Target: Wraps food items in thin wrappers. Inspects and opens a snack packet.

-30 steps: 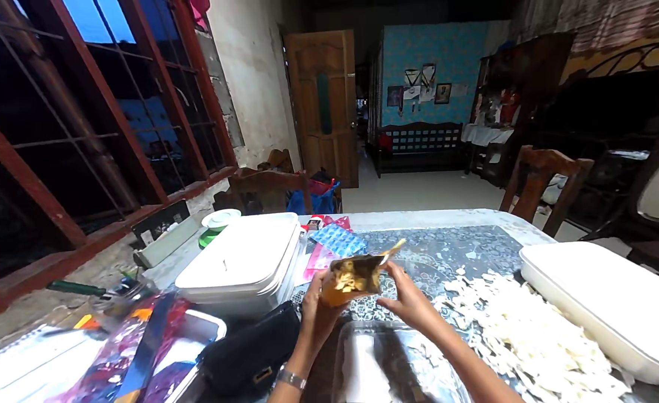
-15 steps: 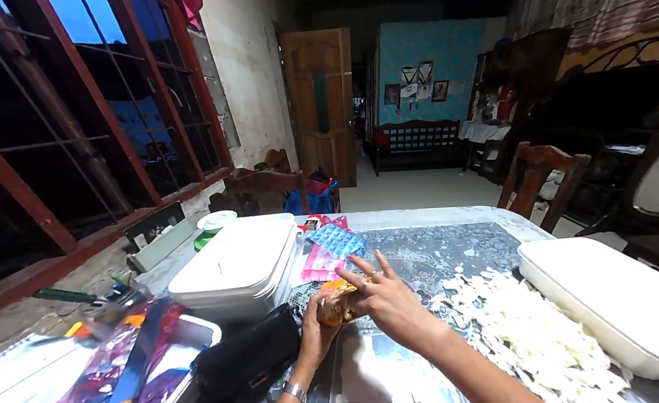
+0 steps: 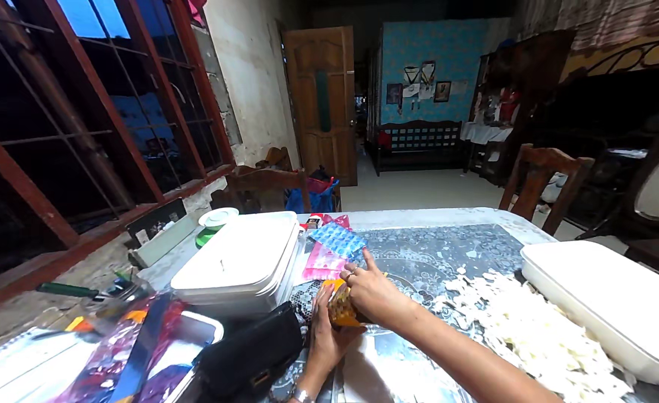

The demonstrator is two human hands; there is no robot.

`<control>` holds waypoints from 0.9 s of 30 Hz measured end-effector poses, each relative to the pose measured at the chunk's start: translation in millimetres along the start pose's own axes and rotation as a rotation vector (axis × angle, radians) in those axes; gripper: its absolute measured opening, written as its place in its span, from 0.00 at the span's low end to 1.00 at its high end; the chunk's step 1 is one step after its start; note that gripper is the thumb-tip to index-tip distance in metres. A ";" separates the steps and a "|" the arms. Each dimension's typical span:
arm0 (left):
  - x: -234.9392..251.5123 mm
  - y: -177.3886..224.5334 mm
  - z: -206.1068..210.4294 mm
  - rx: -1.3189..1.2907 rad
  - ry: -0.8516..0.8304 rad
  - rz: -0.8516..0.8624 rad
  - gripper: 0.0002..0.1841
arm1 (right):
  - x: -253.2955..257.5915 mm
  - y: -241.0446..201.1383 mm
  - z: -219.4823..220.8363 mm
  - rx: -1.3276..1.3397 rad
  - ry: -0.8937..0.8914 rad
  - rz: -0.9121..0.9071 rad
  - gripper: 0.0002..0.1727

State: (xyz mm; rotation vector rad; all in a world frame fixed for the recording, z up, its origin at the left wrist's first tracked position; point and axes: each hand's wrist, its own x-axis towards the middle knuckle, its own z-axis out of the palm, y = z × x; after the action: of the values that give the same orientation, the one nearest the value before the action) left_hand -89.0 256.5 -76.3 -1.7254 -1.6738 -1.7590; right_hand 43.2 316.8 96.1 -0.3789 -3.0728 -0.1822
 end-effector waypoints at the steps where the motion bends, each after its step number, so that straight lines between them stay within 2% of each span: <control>1: 2.1 8.2 0.7 0.038 0.023 0.027 0.56 | 0.3 -1.1 0.3 0.003 -0.016 -0.010 0.13; 3: 7.7 24.8 -0.2 0.079 0.048 0.024 0.47 | 0.2 -3.0 3.4 0.018 -0.029 -0.027 0.11; 6: 9.2 30.6 -1.6 0.090 0.026 0.037 0.41 | -3.8 -0.2 15.2 0.040 0.020 -0.047 0.08; 14: 11.7 30.0 3.3 0.114 0.013 0.030 0.36 | -12.9 1.9 30.4 0.045 0.097 -0.044 0.09; 17: 13.2 24.8 5.3 0.188 0.001 0.072 0.41 | -14.7 3.8 28.4 0.087 0.066 -0.017 0.09; 20: 13.5 30.3 6.6 0.239 -0.031 0.015 0.44 | -17.9 8.0 31.8 0.114 0.037 -0.018 0.09; 23: 12.7 34.8 10.3 0.259 -0.059 -0.021 0.41 | -22.2 10.3 40.1 0.202 0.048 0.031 0.13; 27: 9.3 28.3 14.2 0.260 -0.096 0.007 0.36 | -23.6 8.1 51.6 0.223 0.097 0.104 0.09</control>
State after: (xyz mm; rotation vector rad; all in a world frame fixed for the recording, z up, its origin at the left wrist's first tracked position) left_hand -62.6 262.2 -57.2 -1.7171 -1.8378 -1.4020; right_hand 66.8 325.2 44.5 -0.4987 -2.9267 0.1399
